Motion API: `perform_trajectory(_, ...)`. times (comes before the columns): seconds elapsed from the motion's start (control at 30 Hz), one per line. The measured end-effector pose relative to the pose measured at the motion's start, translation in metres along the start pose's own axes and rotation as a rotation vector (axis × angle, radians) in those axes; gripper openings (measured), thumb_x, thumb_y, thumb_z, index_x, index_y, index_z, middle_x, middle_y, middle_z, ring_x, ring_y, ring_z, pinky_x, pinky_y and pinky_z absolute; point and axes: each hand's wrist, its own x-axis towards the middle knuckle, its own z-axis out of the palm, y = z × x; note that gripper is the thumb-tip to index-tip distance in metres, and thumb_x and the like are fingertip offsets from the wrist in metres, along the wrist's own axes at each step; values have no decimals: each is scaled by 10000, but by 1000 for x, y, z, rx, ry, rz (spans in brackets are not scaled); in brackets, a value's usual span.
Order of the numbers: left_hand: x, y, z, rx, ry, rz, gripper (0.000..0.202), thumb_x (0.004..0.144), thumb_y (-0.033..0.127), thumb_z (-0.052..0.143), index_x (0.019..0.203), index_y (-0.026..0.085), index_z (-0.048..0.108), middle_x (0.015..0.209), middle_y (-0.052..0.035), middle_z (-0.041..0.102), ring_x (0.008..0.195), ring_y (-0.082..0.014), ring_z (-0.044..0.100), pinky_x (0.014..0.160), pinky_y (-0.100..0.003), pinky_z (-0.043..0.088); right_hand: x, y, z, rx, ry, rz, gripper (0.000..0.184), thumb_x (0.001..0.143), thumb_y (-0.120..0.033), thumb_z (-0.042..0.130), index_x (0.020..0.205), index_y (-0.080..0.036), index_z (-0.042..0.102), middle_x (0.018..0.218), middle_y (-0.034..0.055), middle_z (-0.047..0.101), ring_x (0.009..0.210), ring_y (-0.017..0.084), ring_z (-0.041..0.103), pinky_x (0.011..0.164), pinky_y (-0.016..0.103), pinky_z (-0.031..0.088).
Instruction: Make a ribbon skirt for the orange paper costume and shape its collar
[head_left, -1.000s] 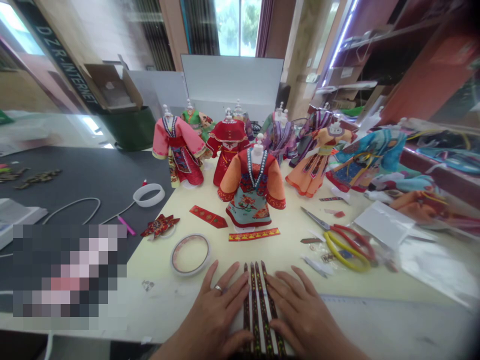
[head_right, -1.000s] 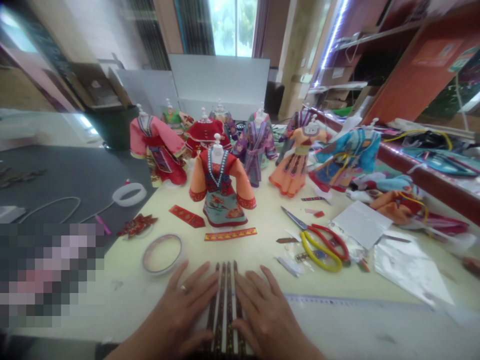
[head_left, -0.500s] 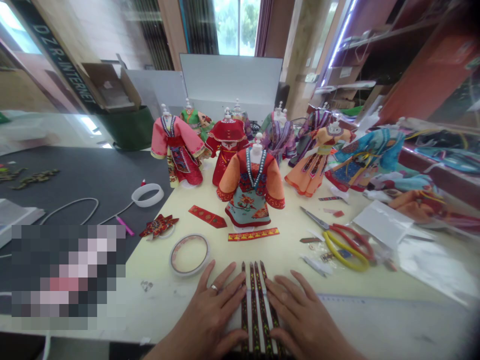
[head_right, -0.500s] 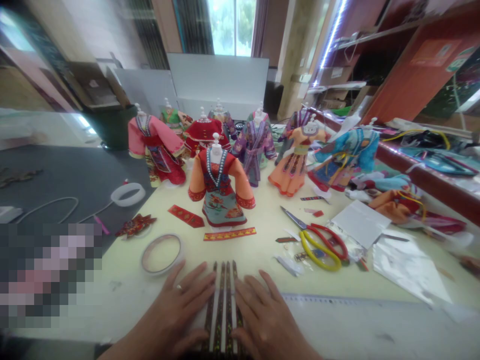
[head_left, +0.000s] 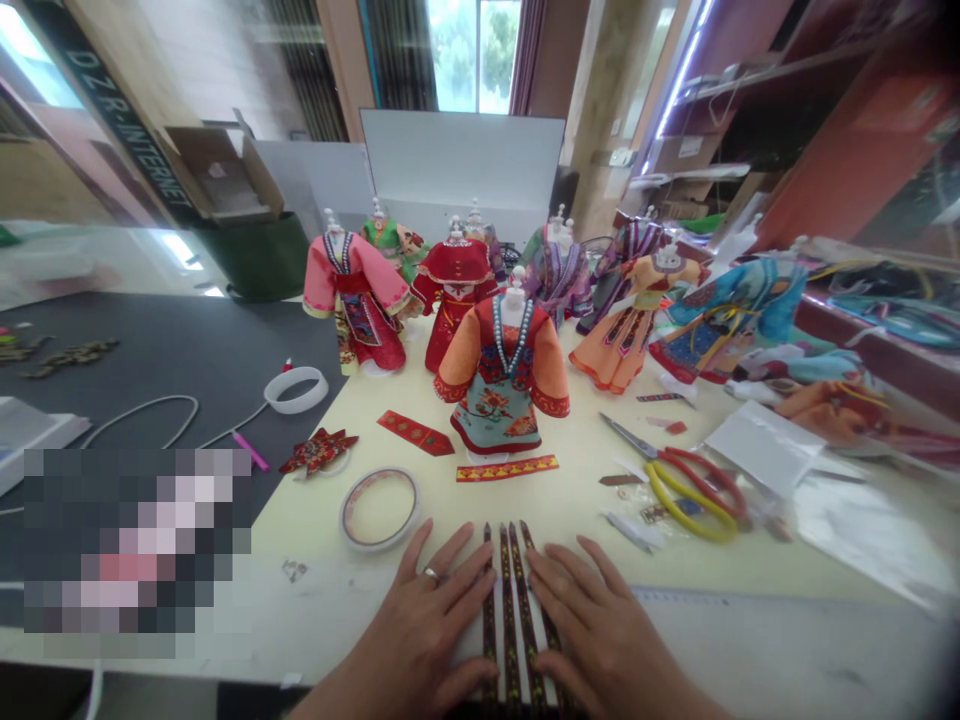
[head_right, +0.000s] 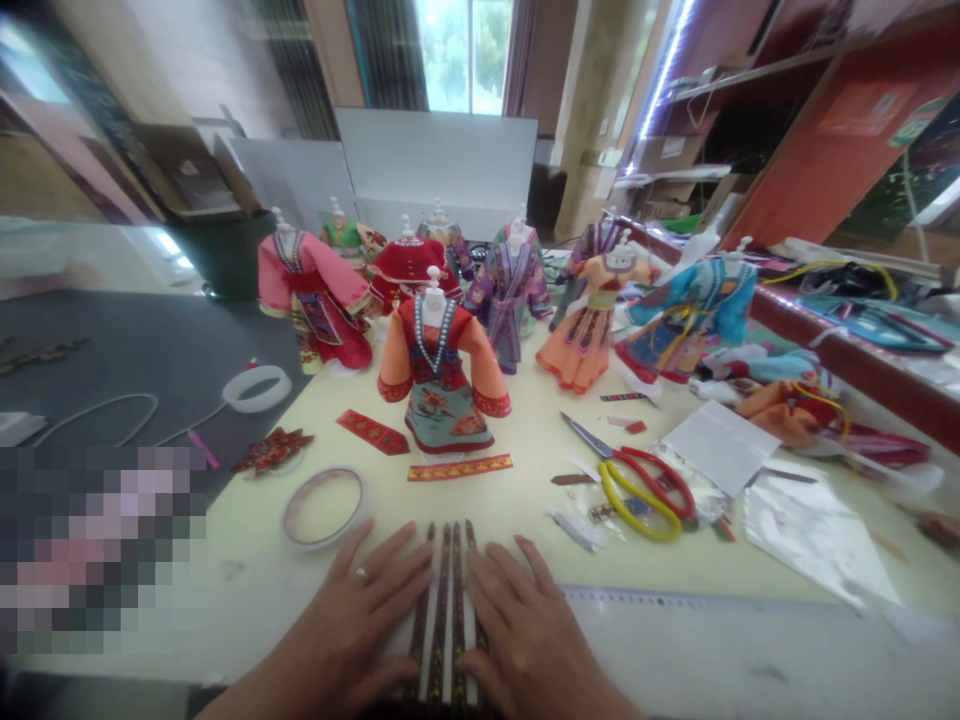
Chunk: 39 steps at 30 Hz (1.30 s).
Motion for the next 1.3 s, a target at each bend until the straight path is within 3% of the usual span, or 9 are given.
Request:
perform_trajectory(0.1,0,-1,1,-28,-5,-2,605,849,469,509,1369,203,352,1381,-83,453,1326,-305,295,1094,-562,42,1,-2,1,4,18,10,472,821,-304,561,1259,-137,505,1265,81,565,1152,263,487,1035,471,313)
perform_trajectory(0.37,-2,-1,4,-2,12,10,608,848,492,502,1359,194,362,1418,-55,404,1350,-295,238,1093,-530,-70,-4,0,3,-48,2,-19,486,833,-331,550,1267,-117,498,1303,80,533,1167,280,464,1028,491,309)
perform_trajectory(0.67,7,7,-2,-76,-34,37,655,859,510,463,1392,164,301,1425,-76,389,1352,-306,232,1100,-533,-40,7,-7,-1,1,31,-45,476,825,-310,535,1257,-111,511,1304,93,532,1174,275,462,1033,479,314)
perform_trajectory(0.83,13,8,-8,-127,-59,30,644,838,502,504,1370,176,341,1391,-99,435,1339,-306,270,1098,-543,70,10,-9,-2,13,13,-29,468,814,-301,545,1248,-129,515,1289,84,545,1156,266,470,1034,472,299)
perform_trajectory(0.97,12,7,-10,-110,-64,34,621,848,499,489,1360,173,355,1386,-100,441,1340,-303,267,1098,-538,22,12,-9,-1,-29,30,-38,436,828,-328,537,1220,-137,541,1273,66,561,1147,258,468,1048,448,250)
perform_trajectory(1.07,9,7,-6,-81,-32,27,640,860,537,437,1359,145,352,1389,-98,438,1342,-298,258,1097,-516,-59,11,-6,3,-85,92,-90,430,835,-379,529,1185,-134,569,1233,66,593,1130,252,478,1066,435,202)
perform_trajectory(1.17,5,8,6,-34,33,69,649,857,568,409,1348,145,366,1370,-90,464,1327,-289,292,1097,-534,-33,10,4,14,-199,182,-223,391,854,-436,493,1109,-171,623,1170,39,635,1062,230,520,1100,421,138)
perform_trajectory(1.3,2,3,26,177,203,89,357,897,369,448,1199,193,525,1380,-43,454,1288,-286,348,1078,-581,-20,8,21,38,-269,281,-370,253,881,-271,448,1008,-238,664,1046,-4,689,955,193,566,1126,451,79)
